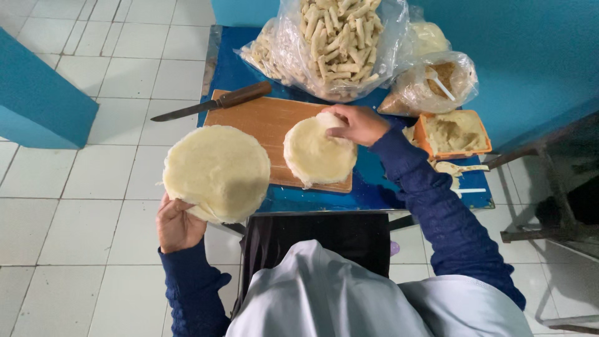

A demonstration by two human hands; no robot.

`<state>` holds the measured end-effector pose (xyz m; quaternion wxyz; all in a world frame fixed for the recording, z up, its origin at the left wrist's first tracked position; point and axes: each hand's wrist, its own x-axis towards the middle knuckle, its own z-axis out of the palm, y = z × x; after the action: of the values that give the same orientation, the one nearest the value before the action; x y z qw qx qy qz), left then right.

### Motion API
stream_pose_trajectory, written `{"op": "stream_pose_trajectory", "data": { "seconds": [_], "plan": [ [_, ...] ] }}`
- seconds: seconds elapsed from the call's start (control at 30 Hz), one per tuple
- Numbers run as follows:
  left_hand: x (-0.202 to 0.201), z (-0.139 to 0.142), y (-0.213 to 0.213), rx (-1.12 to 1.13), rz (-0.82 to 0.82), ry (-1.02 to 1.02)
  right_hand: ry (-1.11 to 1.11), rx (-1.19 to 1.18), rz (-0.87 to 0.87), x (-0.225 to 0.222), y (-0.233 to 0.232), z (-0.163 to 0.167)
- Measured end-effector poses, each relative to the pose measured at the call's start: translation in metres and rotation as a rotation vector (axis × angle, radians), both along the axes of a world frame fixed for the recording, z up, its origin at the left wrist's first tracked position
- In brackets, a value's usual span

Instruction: The person sits at a small blue table and peels thin translucent sheets off round dough discs, one disc at a time. They lift each peeled sheet, stack the finished sheets on the board, and drop torn scraps onto a growing scrap pile beside an orange container of dough.

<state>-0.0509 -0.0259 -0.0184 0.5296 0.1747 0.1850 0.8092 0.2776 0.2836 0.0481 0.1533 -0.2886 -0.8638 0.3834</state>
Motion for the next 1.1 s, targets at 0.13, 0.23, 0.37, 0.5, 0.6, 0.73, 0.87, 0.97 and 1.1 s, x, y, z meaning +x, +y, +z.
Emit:
{"op": "stream_pose_trajectory", "data": {
  "seconds": [0.13,0.23,0.37,0.5,0.6,0.73,0.87,0.97,1.1],
  "plan": [
    [0.000,0.000,0.000,0.010,-0.024,-0.007,-0.002,0.185,0.112,0.012,-0.001,0.007],
    [0.003,0.002,0.001,0.000,-0.019,0.002,-0.057,0.378,0.056,0.019,-0.012,0.009],
    [0.010,0.010,0.005,0.004,-0.011,0.003,-0.170,0.594,-0.064,0.021,-0.039,0.004],
    [0.027,0.018,0.017,-0.021,-0.009,0.010,-0.127,0.779,-0.004,-0.009,-0.074,-0.017],
    [0.036,0.026,0.028,0.012,-0.027,-0.001,-0.244,0.781,0.053,-0.031,-0.094,-0.030],
    [0.049,0.038,0.040,0.015,-0.007,0.018,-0.243,0.927,0.095,-0.033,-0.099,-0.031],
    [0.069,0.050,0.052,0.007,-0.014,0.054,-0.250,0.954,0.173,-0.033,-0.096,-0.015],
    [0.084,0.060,0.063,0.018,-0.041,0.068,-0.009,0.712,0.198,-0.025,-0.088,0.016],
    [0.106,0.065,0.075,0.051,-0.080,0.107,0.294,0.599,-0.330,-0.015,-0.120,0.050]
  ]
}}
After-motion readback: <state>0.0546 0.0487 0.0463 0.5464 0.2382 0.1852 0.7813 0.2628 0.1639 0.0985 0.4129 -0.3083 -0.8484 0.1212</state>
